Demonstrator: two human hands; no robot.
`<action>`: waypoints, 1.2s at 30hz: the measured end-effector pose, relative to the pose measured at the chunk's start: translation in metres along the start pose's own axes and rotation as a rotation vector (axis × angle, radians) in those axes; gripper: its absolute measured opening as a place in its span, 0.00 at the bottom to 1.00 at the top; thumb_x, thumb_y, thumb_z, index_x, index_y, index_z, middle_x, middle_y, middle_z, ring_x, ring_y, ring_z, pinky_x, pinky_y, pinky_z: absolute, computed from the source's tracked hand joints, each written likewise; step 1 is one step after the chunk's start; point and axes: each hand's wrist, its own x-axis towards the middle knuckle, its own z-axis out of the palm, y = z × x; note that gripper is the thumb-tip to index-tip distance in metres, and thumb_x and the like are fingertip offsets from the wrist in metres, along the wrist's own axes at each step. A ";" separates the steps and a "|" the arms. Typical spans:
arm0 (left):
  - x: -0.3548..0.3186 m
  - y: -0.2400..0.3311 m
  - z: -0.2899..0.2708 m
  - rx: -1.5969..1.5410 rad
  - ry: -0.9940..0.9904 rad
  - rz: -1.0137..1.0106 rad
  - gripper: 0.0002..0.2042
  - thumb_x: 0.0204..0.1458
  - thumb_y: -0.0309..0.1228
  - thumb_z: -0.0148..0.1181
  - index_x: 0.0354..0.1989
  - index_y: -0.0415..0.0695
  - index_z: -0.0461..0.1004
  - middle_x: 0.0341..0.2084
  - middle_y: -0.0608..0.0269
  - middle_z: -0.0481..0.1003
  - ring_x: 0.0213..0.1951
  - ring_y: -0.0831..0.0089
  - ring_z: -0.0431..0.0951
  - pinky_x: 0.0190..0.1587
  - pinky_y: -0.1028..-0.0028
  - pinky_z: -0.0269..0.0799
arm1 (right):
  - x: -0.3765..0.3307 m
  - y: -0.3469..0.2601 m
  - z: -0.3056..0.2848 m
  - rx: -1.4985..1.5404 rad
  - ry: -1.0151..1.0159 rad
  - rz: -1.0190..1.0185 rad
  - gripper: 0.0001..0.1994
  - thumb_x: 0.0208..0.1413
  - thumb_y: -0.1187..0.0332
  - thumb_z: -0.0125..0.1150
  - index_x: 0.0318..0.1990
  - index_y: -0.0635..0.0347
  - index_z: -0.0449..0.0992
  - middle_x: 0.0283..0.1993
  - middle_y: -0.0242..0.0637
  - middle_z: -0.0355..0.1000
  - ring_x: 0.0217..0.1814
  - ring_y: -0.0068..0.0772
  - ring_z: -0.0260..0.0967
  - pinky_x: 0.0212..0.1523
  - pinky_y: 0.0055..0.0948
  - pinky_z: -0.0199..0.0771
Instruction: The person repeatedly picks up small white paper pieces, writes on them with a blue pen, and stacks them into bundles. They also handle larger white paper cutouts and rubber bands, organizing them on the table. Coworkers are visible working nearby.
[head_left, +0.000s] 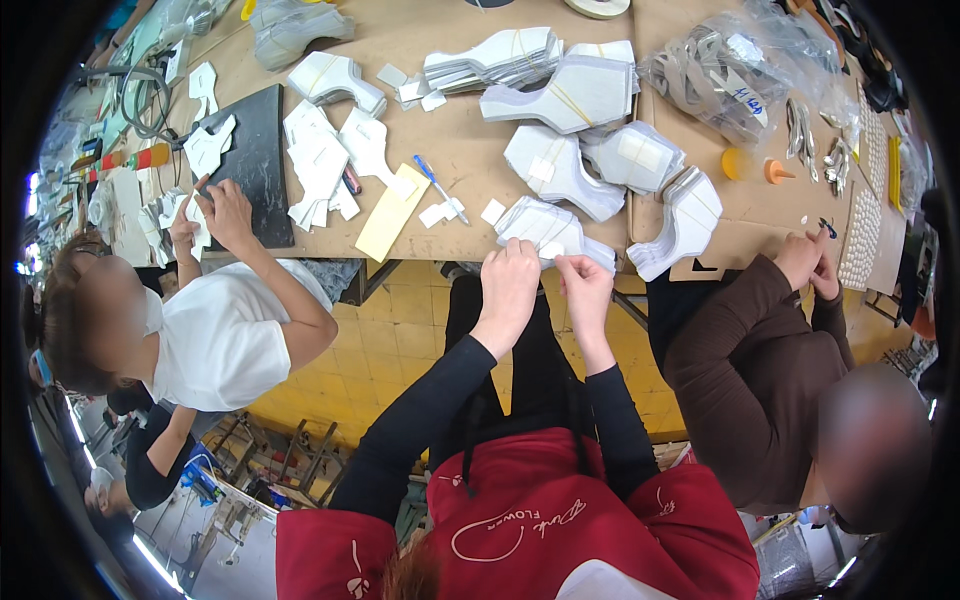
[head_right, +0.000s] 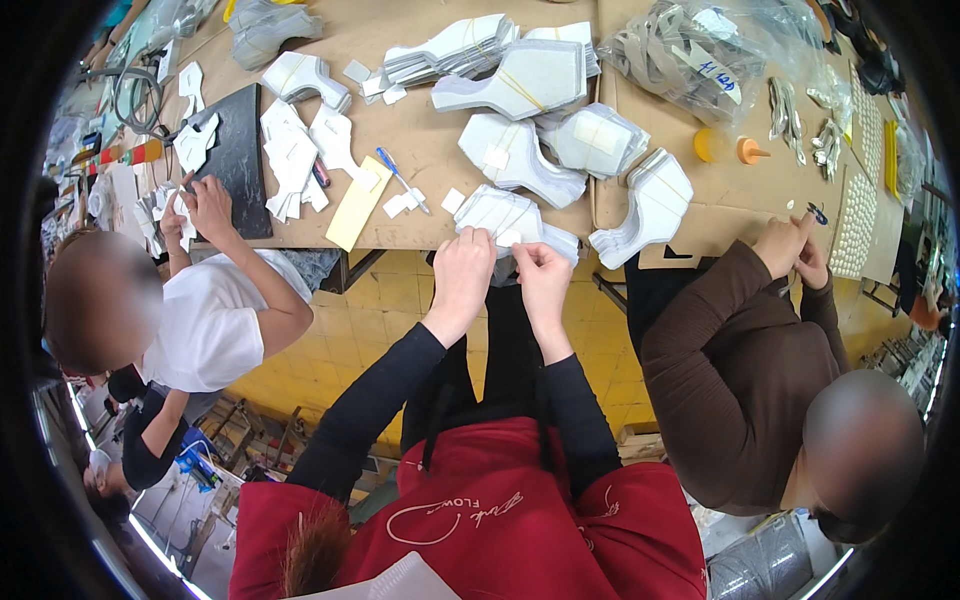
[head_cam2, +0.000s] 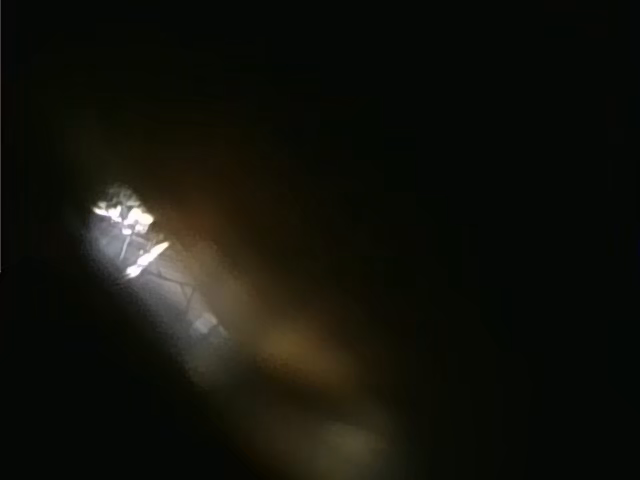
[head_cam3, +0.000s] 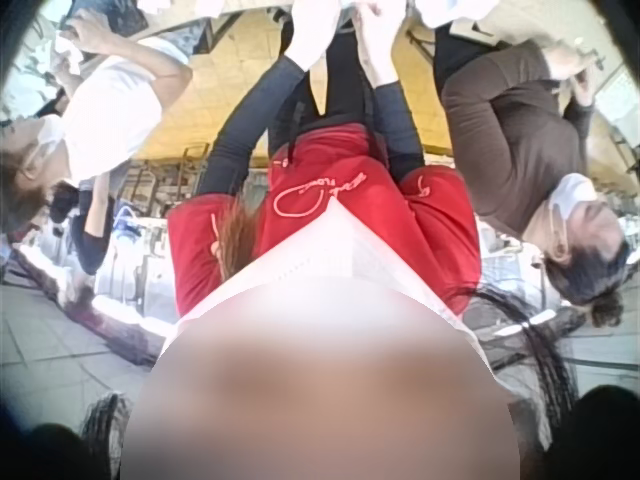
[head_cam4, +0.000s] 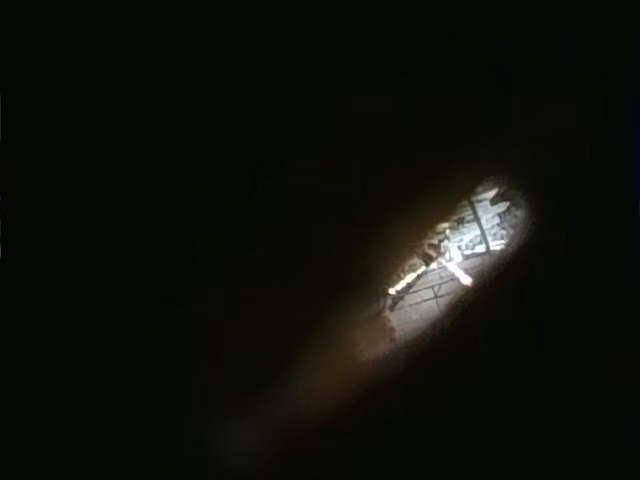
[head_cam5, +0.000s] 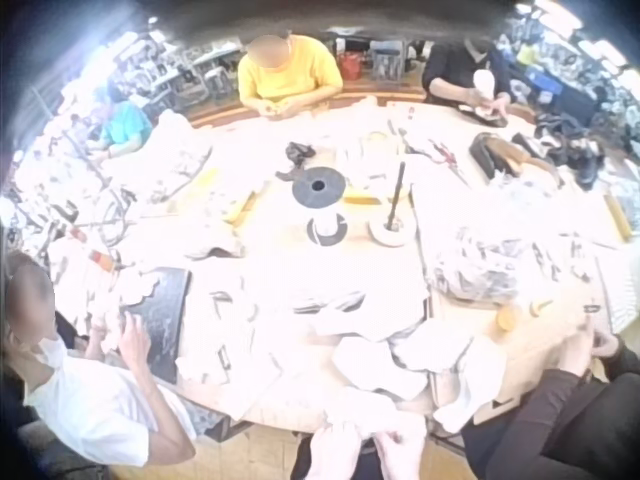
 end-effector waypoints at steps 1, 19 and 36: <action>0.000 -0.001 0.000 -0.041 0.021 0.007 0.05 0.54 0.25 0.62 0.28 0.41 0.73 0.25 0.56 0.74 0.29 0.58 0.79 0.33 0.63 0.72 | 0.000 0.000 0.000 -0.021 -0.004 -0.020 0.09 0.58 0.69 0.67 0.30 0.67 0.81 0.20 0.27 0.73 0.19 0.14 0.64 0.22 0.19 0.62; 0.000 0.005 -0.001 -0.144 0.079 -0.076 0.04 0.52 0.25 0.63 0.29 0.40 0.74 0.27 0.53 0.75 0.27 0.54 0.77 0.32 0.61 0.72 | 0.003 0.001 0.000 -0.156 0.020 -0.074 0.10 0.55 0.69 0.66 0.29 0.69 0.79 0.18 0.32 0.71 0.21 0.18 0.64 0.25 0.27 0.64; -0.001 -0.023 -0.006 -0.617 -0.064 -0.055 0.07 0.53 0.22 0.62 0.36 0.38 0.69 0.28 0.50 0.73 0.29 0.52 0.74 0.33 0.61 0.70 | -0.002 -0.025 0.010 -0.786 -0.046 -0.483 0.12 0.60 0.63 0.60 0.27 0.60 0.76 0.26 0.46 0.76 0.29 0.54 0.76 0.30 0.48 0.73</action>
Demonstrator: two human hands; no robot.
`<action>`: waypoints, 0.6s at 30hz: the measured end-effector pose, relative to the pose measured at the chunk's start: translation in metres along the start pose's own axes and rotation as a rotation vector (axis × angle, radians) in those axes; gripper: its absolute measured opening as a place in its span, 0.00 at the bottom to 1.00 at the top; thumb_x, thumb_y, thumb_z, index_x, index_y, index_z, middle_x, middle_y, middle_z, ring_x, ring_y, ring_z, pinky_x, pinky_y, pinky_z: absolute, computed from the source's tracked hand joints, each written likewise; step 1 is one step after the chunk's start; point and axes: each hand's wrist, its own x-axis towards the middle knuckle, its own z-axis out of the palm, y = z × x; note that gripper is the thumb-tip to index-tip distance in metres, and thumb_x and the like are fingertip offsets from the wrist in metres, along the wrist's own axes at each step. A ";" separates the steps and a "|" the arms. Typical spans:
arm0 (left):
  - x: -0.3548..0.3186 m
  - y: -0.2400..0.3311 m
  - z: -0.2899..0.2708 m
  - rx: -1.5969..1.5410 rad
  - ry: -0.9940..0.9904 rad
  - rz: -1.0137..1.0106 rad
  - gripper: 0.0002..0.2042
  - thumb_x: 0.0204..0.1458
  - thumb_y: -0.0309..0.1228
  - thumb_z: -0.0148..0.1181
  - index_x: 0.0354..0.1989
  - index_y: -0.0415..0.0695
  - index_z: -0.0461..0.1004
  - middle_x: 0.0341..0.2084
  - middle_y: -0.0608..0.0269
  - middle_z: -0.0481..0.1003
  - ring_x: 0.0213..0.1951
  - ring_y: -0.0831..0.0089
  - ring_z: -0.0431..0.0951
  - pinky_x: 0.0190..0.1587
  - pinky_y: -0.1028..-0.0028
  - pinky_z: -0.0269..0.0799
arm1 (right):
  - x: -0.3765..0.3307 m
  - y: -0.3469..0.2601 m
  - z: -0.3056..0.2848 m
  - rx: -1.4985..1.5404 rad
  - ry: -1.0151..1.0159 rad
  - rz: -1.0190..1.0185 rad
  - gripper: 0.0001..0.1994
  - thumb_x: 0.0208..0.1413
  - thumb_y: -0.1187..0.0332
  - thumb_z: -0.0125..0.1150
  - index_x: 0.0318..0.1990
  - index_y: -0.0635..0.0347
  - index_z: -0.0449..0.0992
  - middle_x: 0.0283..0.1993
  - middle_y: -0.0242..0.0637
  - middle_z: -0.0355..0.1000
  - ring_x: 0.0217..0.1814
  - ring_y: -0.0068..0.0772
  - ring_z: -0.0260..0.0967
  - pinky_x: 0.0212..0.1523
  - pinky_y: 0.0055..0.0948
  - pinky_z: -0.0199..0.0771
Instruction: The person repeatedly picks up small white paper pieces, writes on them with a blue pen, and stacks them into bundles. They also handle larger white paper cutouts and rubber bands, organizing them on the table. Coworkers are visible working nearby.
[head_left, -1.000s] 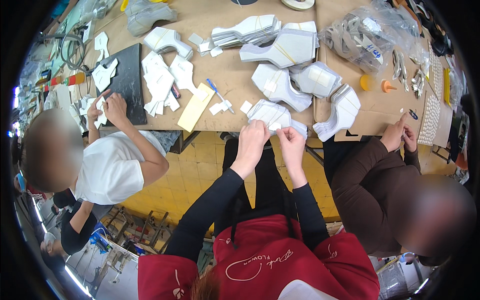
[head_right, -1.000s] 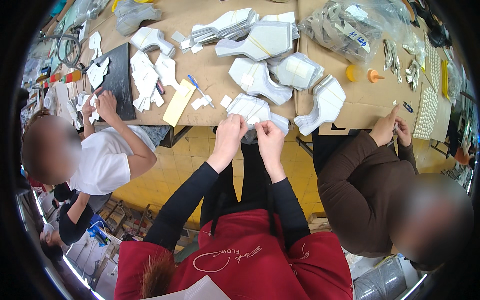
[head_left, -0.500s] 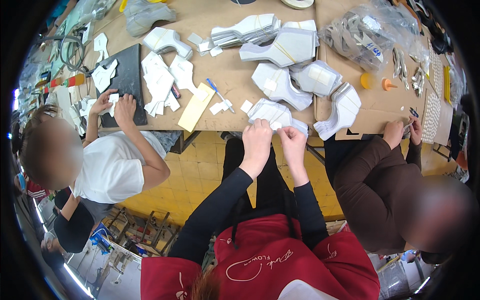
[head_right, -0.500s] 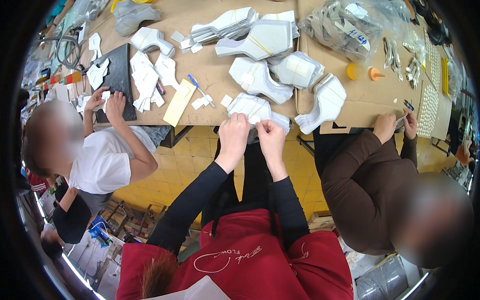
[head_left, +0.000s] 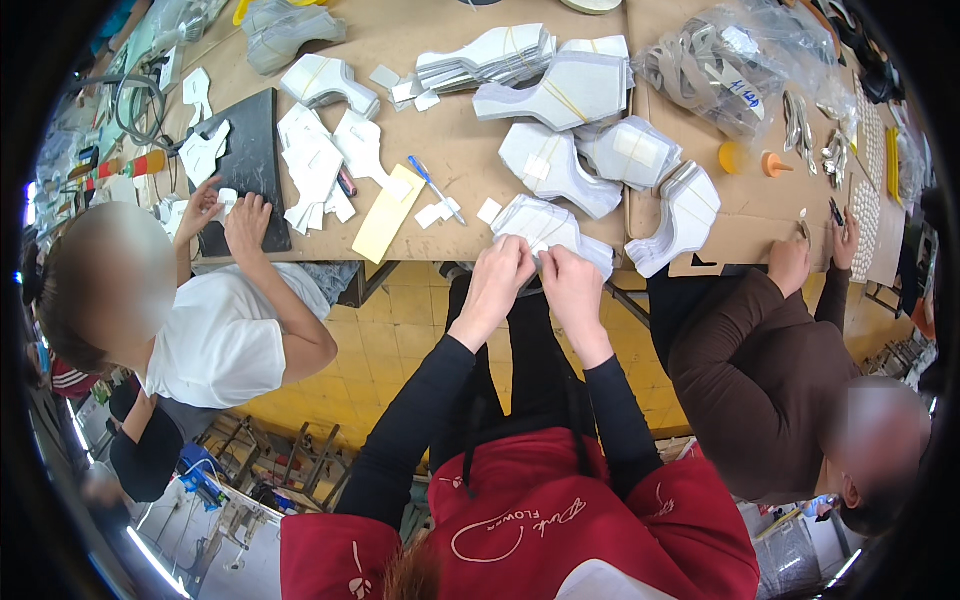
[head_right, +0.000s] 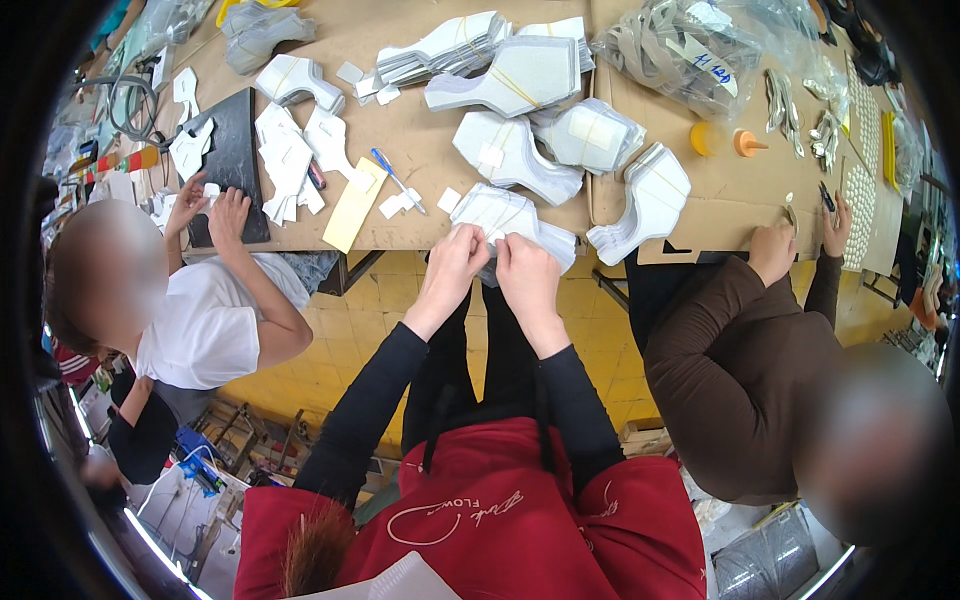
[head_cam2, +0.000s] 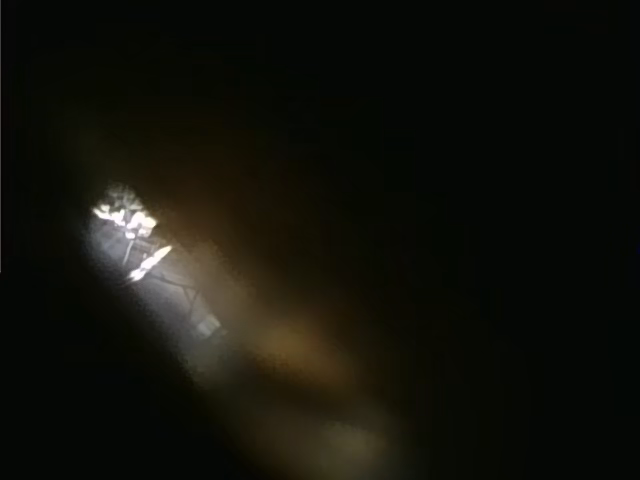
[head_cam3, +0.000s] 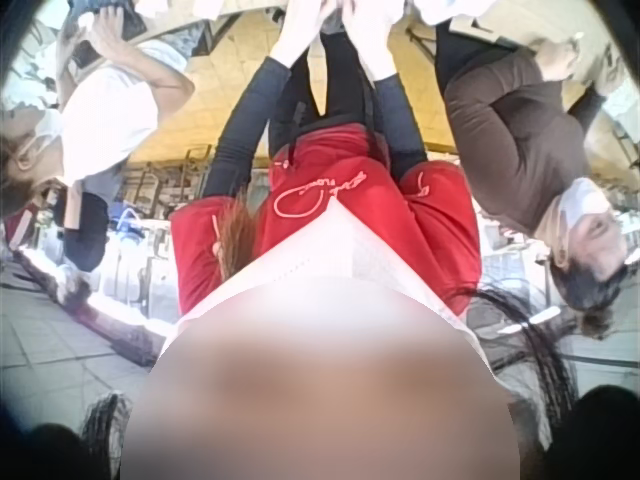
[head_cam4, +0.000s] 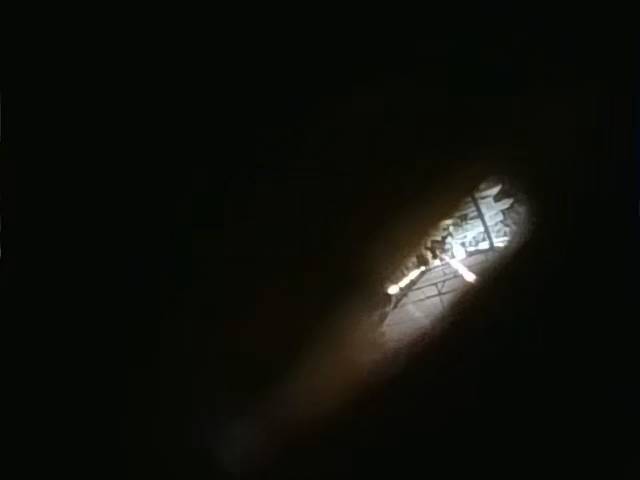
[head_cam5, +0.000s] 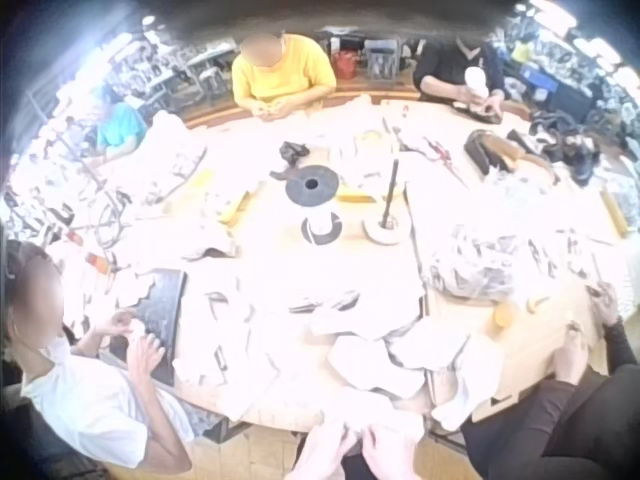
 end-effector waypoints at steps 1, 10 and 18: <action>-0.001 0.000 0.001 -0.016 -0.022 -0.019 0.07 0.54 0.23 0.61 0.36 0.38 0.69 0.28 0.50 0.72 0.28 0.54 0.74 0.33 0.62 0.70 | 0.001 -0.001 0.001 -0.034 -0.009 -0.051 0.12 0.61 0.63 0.60 0.27 0.60 0.75 0.26 0.45 0.76 0.30 0.54 0.76 0.30 0.48 0.73; -0.012 -0.023 -0.015 -0.244 0.222 -0.361 0.10 0.57 0.25 0.58 0.46 0.38 0.71 0.32 0.55 0.75 0.35 0.61 0.77 0.43 0.65 0.73 | 0.013 0.005 -0.018 -0.135 -0.118 -0.300 0.11 0.62 0.61 0.59 0.30 0.57 0.72 0.31 0.41 0.77 0.30 0.49 0.77 0.30 0.46 0.74; 0.001 -0.068 -0.065 0.454 0.312 -0.311 0.15 0.53 0.26 0.65 0.47 0.38 0.71 0.46 0.50 0.69 0.49 0.50 0.70 0.52 0.59 0.68 | 0.009 0.001 -0.032 0.048 -0.157 -0.215 0.13 0.63 0.64 0.60 0.29 0.62 0.72 0.26 0.48 0.73 0.30 0.55 0.73 0.29 0.45 0.70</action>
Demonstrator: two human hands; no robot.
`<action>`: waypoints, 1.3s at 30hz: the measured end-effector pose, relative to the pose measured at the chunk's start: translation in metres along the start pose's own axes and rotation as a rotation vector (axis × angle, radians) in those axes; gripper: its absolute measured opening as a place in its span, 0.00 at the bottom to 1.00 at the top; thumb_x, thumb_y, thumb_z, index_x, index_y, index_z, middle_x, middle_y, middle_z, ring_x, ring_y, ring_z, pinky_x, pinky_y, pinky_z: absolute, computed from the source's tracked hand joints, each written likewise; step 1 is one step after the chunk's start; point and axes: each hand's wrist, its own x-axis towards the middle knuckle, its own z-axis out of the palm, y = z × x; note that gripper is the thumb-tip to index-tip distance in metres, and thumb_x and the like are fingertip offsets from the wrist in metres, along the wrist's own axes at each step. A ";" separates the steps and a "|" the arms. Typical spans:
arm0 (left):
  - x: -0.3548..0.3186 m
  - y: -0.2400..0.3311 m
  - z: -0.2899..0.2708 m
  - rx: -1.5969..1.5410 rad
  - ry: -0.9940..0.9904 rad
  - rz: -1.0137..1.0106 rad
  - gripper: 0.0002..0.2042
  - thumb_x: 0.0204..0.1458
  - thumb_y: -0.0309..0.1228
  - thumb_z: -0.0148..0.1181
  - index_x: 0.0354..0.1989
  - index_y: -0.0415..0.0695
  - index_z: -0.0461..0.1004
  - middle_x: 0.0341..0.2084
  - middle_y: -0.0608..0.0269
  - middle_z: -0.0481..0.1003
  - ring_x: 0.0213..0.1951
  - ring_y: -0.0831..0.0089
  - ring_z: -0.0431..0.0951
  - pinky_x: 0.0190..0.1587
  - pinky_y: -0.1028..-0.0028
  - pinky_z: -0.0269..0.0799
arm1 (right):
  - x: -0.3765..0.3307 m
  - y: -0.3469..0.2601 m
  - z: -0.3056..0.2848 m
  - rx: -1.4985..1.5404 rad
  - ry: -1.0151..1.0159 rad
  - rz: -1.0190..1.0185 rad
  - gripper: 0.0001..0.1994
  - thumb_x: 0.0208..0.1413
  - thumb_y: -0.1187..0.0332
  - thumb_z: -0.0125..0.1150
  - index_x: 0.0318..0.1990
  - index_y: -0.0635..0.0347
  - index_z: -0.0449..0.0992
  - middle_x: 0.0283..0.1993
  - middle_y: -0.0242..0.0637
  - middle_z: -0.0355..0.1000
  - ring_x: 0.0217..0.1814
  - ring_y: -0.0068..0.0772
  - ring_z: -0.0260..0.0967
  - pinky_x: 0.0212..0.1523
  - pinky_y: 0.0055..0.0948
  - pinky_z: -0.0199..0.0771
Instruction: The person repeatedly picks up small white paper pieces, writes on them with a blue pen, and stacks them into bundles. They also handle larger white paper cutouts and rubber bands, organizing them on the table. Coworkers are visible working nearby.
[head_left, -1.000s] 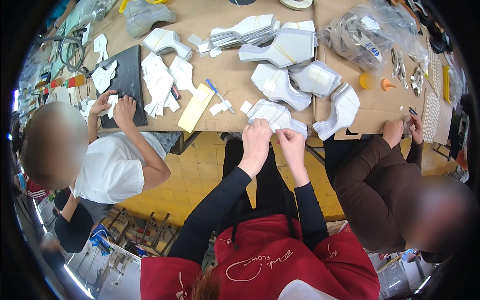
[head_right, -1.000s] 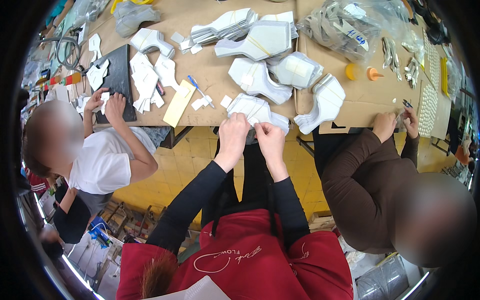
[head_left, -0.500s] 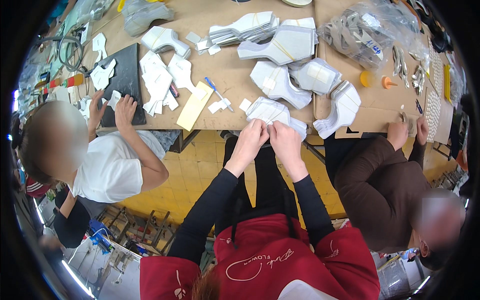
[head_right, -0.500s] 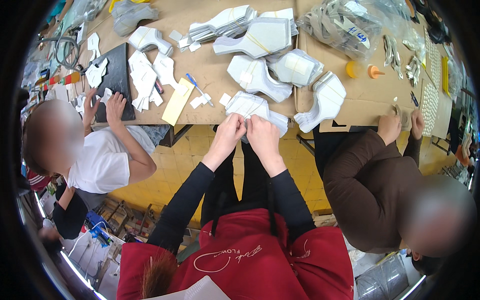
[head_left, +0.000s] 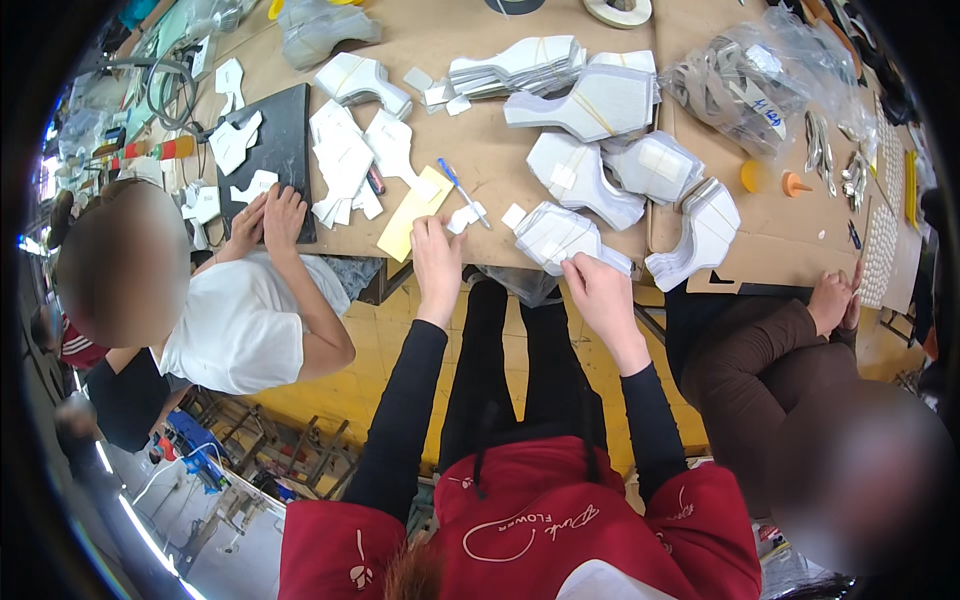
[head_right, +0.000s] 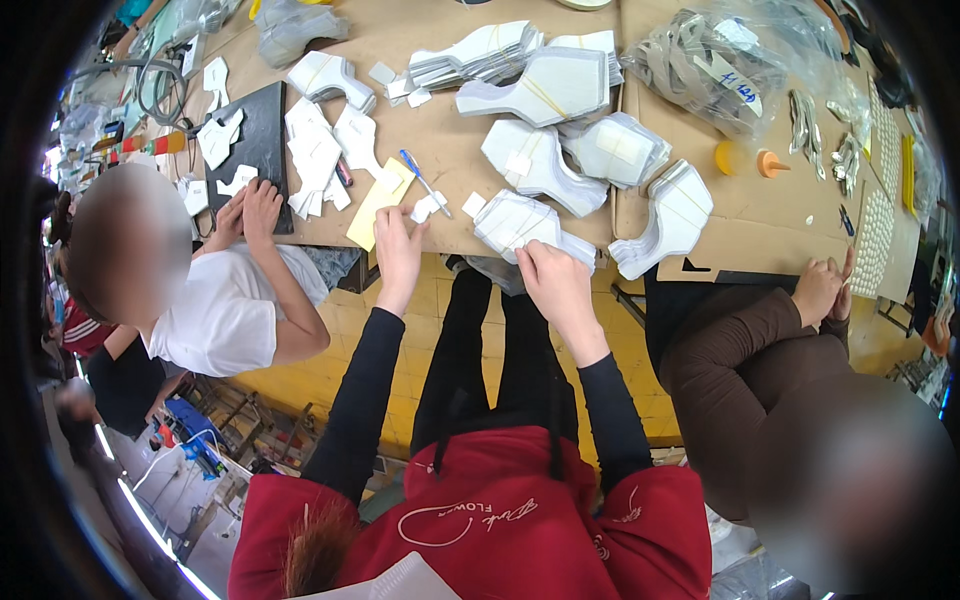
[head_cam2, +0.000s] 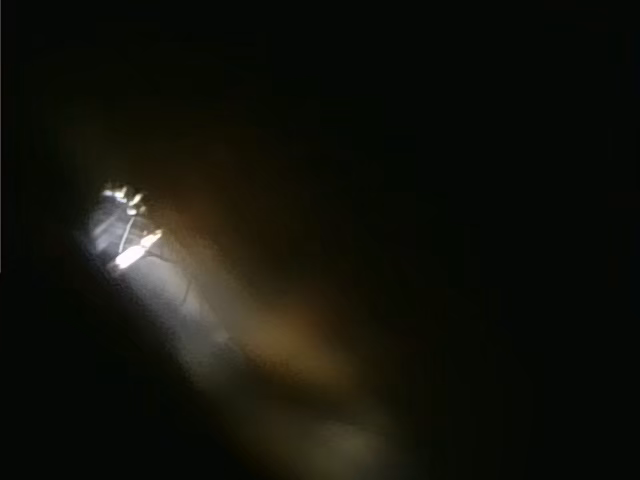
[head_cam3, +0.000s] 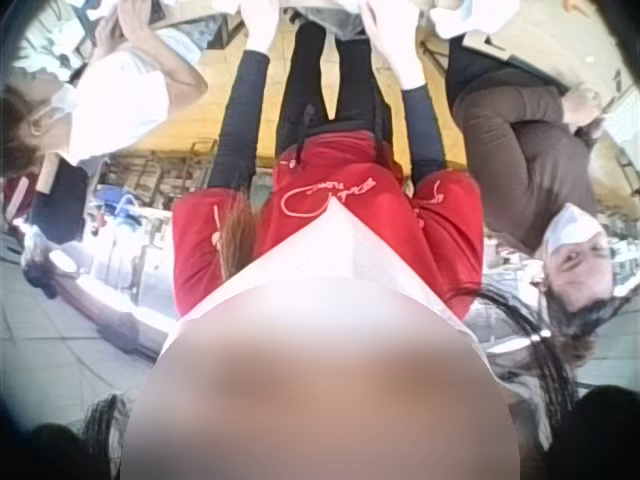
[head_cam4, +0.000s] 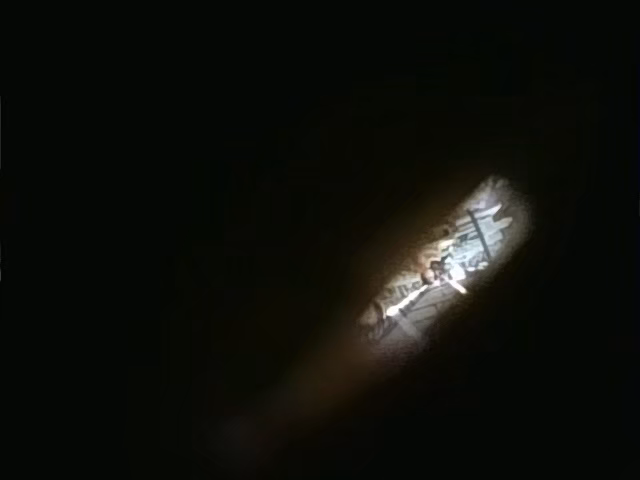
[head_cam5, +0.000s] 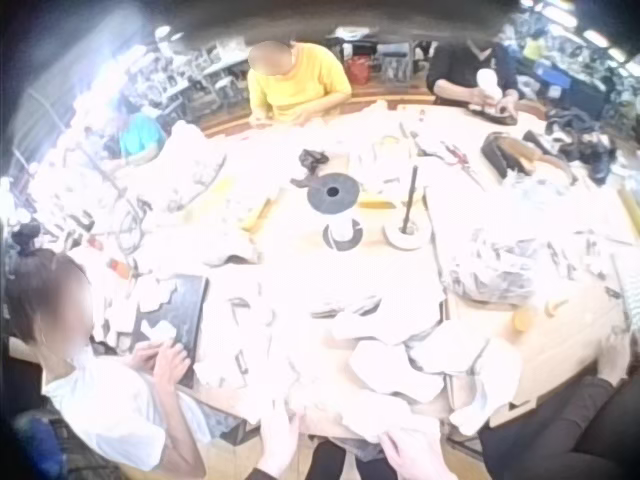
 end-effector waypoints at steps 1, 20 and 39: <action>0.000 -0.002 0.000 0.033 -0.032 0.014 0.15 0.53 0.25 0.66 0.47 0.37 0.71 0.46 0.50 0.70 0.49 0.51 0.71 0.52 0.59 0.68 | -0.002 0.000 -0.001 0.034 0.037 -0.002 0.13 0.63 0.65 0.60 0.29 0.62 0.72 0.26 0.48 0.73 0.30 0.56 0.73 0.29 0.44 0.70; -0.032 0.044 -0.013 -0.199 -0.033 0.040 0.05 0.55 0.20 0.58 0.38 0.36 0.71 0.32 0.51 0.75 0.37 0.53 0.78 0.42 0.60 0.73 | 0.005 -0.036 0.007 0.428 0.056 -0.065 0.06 0.61 0.70 0.62 0.42 0.62 0.79 0.37 0.41 0.74 0.39 0.45 0.75 0.38 0.38 0.76; 0.124 0.172 -0.002 -0.397 -0.115 0.377 0.26 0.52 0.33 0.69 0.58 0.36 0.68 0.53 0.48 0.74 0.59 0.55 0.72 0.61 0.63 0.66 | 0.055 0.033 -0.075 0.765 0.437 0.030 0.02 0.57 0.80 0.64 0.36 0.67 0.78 0.49 0.37 0.70 0.43 0.26 0.73 0.45 0.22 0.73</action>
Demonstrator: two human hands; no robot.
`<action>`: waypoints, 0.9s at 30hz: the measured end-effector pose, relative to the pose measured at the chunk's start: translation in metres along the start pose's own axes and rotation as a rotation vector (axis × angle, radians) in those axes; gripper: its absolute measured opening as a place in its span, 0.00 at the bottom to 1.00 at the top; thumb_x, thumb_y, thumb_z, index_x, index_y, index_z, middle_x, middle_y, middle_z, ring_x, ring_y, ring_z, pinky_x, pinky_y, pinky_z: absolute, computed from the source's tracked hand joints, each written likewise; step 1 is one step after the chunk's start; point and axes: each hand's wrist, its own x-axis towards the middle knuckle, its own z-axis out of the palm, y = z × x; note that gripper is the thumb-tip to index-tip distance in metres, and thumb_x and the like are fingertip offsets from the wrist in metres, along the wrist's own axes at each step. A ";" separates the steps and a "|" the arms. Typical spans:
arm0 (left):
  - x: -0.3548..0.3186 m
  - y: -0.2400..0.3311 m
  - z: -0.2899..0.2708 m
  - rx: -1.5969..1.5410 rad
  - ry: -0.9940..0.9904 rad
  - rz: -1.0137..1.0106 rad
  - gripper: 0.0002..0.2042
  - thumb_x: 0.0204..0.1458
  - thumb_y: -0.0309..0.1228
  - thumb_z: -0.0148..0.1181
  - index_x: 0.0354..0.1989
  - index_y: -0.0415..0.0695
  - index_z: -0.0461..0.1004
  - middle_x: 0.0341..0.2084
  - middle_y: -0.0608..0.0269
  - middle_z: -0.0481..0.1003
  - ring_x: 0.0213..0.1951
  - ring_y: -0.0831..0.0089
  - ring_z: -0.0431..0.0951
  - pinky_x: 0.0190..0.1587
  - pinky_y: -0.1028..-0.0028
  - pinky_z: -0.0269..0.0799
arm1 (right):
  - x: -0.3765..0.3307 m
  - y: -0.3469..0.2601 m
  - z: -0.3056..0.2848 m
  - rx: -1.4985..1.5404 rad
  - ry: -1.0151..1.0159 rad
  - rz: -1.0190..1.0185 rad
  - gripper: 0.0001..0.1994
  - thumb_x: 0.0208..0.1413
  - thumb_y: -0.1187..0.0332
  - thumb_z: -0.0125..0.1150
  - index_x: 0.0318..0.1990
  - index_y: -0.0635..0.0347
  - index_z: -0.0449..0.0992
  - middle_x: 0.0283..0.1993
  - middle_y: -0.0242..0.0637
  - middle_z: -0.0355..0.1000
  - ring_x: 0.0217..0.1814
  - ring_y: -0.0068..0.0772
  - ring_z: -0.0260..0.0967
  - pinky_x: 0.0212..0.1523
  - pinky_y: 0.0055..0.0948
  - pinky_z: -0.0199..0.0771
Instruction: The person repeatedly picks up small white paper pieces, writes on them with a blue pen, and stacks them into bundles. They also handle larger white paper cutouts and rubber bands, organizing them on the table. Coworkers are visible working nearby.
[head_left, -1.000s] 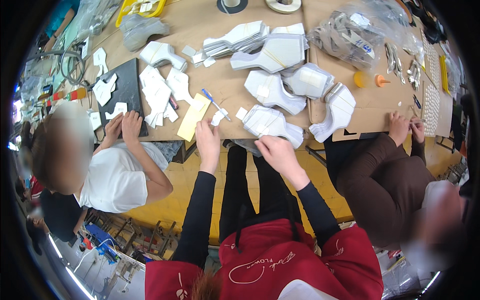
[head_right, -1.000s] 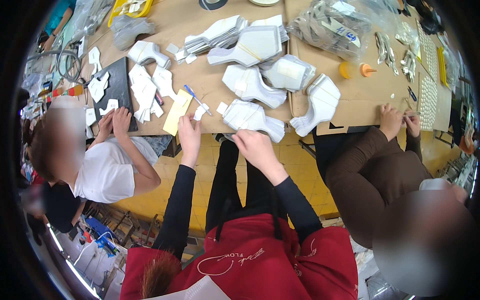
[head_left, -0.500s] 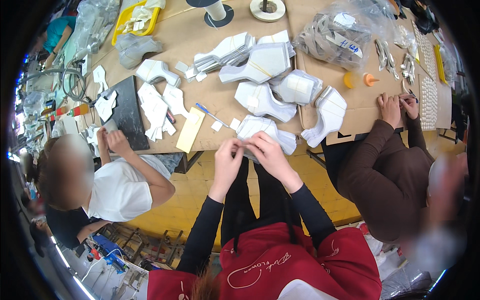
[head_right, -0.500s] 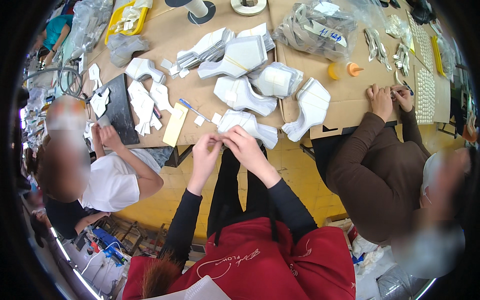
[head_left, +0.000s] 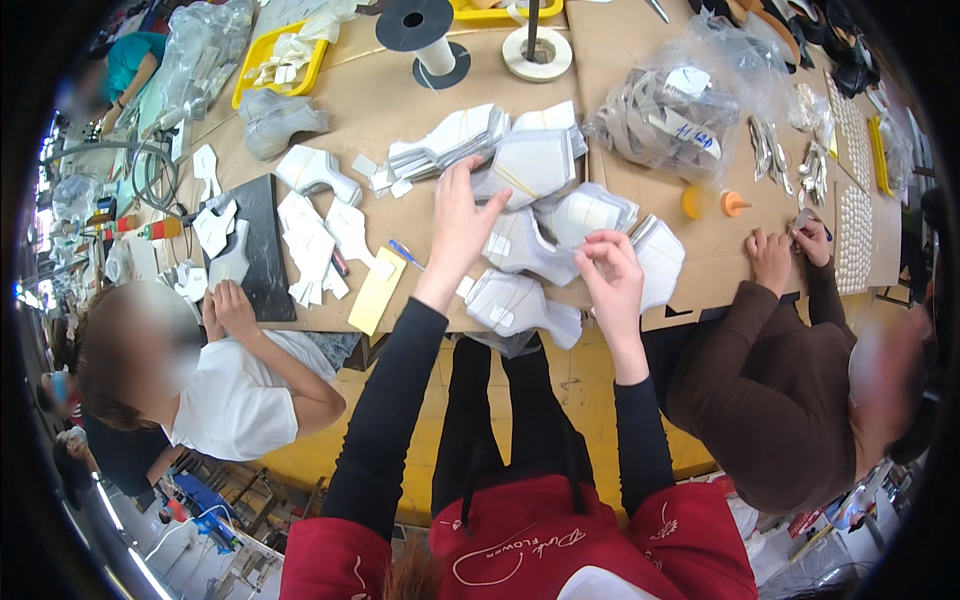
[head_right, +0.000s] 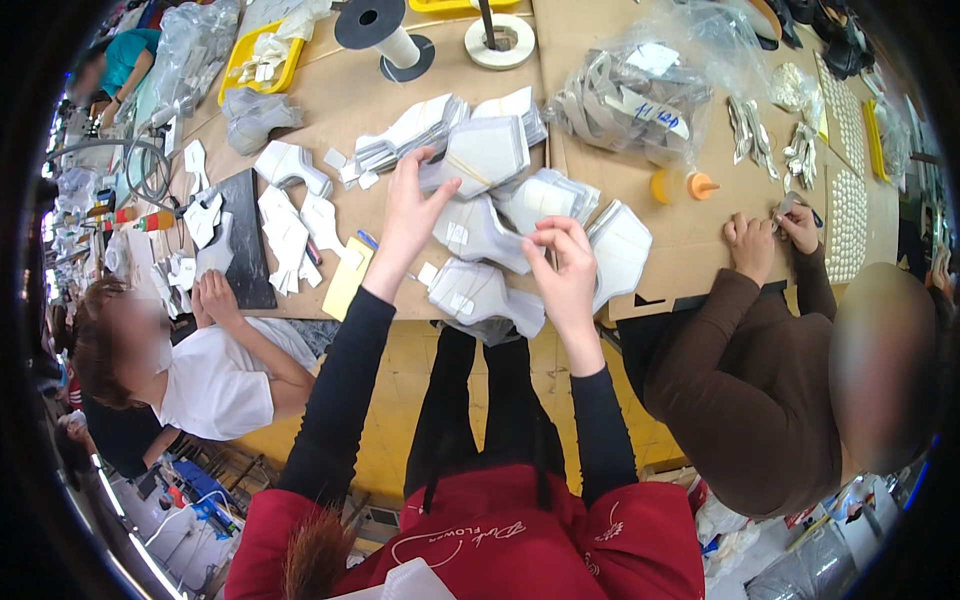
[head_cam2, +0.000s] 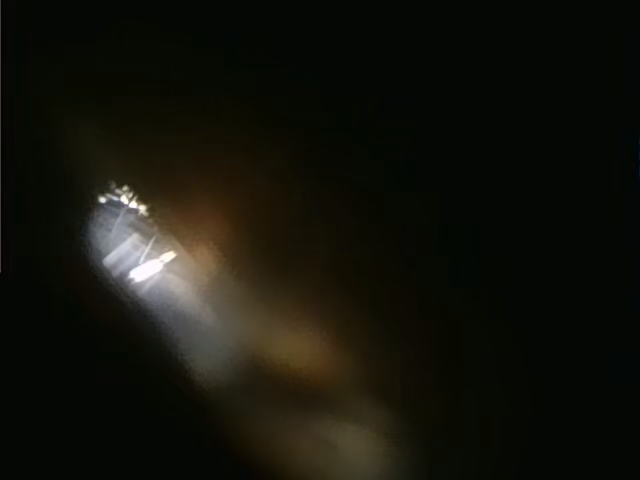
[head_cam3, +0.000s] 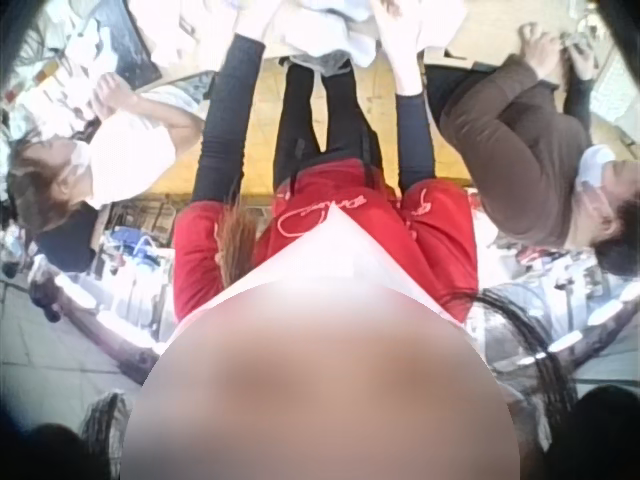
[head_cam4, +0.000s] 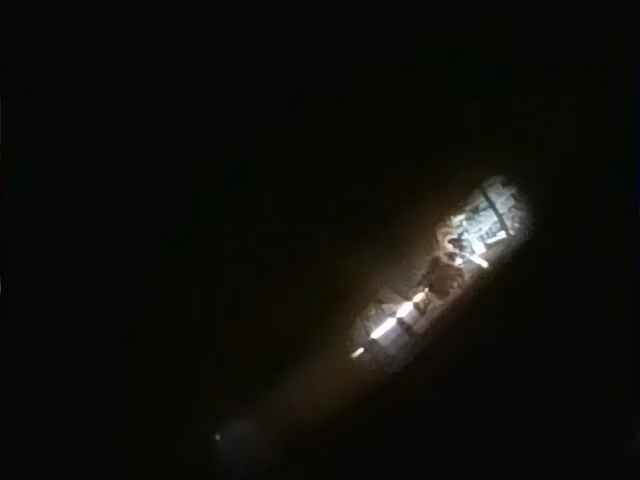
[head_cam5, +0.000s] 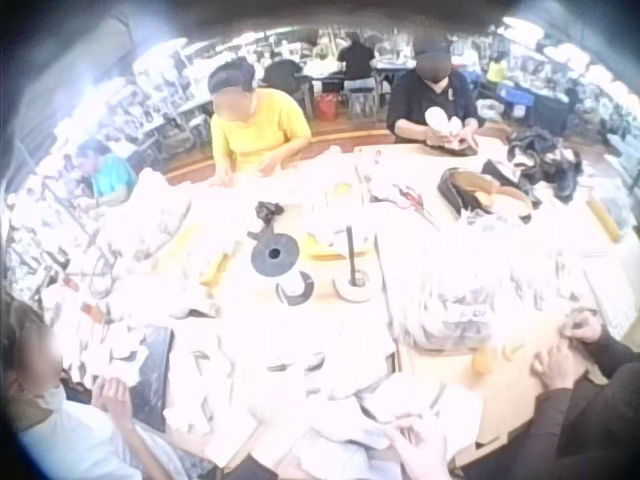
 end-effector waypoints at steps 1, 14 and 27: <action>0.012 -0.005 0.002 -0.040 -0.041 -0.118 0.27 0.52 0.34 0.69 0.58 0.35 0.68 0.53 0.47 0.75 0.59 0.53 0.72 0.61 0.63 0.66 | -0.001 0.000 -0.002 0.039 0.000 -0.030 0.01 0.57 0.80 0.63 0.35 0.67 0.78 0.52 0.38 0.69 0.43 0.27 0.74 0.44 0.23 0.74; 0.012 0.018 0.019 0.468 -0.257 0.084 0.42 0.31 0.38 0.80 0.60 0.44 0.67 0.49 0.54 0.74 0.57 0.54 0.70 0.62 0.47 0.53 | -0.041 0.026 -0.015 0.346 0.019 0.441 0.09 0.57 0.82 0.46 0.33 0.60 0.73 0.29 0.27 0.71 0.30 0.14 0.64 0.31 0.16 0.58; -0.070 0.069 -0.060 -1.022 -0.434 -0.400 0.49 0.42 0.29 0.78 0.71 0.44 0.51 0.61 0.56 0.66 0.63 0.66 0.67 0.64 0.64 0.65 | -0.020 -0.067 0.009 0.682 0.087 0.155 0.32 0.65 0.61 0.61 0.71 0.61 0.55 0.50 0.32 0.65 0.27 0.08 0.52 0.24 0.13 0.51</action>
